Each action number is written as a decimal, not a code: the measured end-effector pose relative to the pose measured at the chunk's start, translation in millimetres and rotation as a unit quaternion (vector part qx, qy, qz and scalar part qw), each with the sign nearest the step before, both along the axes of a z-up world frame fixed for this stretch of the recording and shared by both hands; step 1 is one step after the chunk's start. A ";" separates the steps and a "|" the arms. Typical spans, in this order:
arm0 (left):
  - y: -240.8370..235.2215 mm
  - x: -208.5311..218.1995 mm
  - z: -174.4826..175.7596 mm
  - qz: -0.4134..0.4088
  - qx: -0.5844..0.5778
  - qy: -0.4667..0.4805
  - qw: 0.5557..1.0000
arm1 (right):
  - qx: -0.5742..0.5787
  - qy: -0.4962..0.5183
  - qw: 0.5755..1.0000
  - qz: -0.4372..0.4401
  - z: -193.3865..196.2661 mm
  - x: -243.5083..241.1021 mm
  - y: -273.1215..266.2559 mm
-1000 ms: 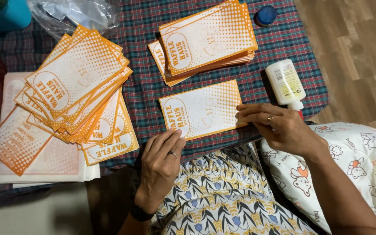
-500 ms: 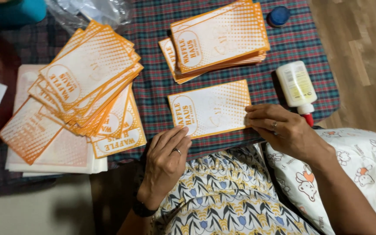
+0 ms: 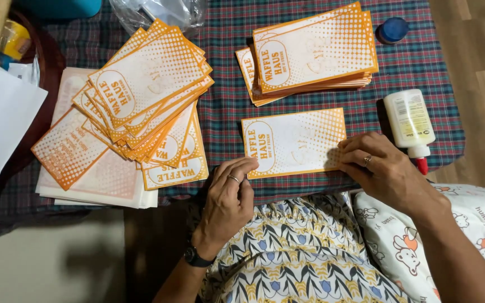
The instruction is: Assembling paper bags by applying glue to templates and folding them.
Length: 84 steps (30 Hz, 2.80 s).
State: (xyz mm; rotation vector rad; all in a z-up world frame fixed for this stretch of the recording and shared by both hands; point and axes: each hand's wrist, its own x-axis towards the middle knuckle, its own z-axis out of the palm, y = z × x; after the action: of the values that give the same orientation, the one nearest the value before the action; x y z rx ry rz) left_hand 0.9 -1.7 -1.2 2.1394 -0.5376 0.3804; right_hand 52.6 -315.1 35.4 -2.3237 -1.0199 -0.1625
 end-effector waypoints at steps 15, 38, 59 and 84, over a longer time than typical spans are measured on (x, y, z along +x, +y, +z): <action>1.7 3.8 1.0 0.001 0.016 -0.049 0.999 | -0.013 -0.014 1.000 0.000 5.6 4.4 3.4; 5.7 -3.1 41.1 -0.036 0.020 -0.093 0.995 | 0.195 0.037 0.979 0.049 14.2 -22.1 7.8; 17.7 -31.1 50.7 0.195 -0.209 0.190 0.939 | 0.358 0.210 0.909 -0.040 17.1 -33.2 8.6; 25.8 -24.5 63.8 0.113 -0.130 0.190 0.967 | 0.294 0.201 0.934 -0.016 10.9 -34.6 -3.5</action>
State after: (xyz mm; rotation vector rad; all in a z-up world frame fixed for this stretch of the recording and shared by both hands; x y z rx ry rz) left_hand -23.6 24.1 62.5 1.9534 -0.0207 0.1460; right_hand 18.0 -318.5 46.4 -1.7277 -0.6165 0.0022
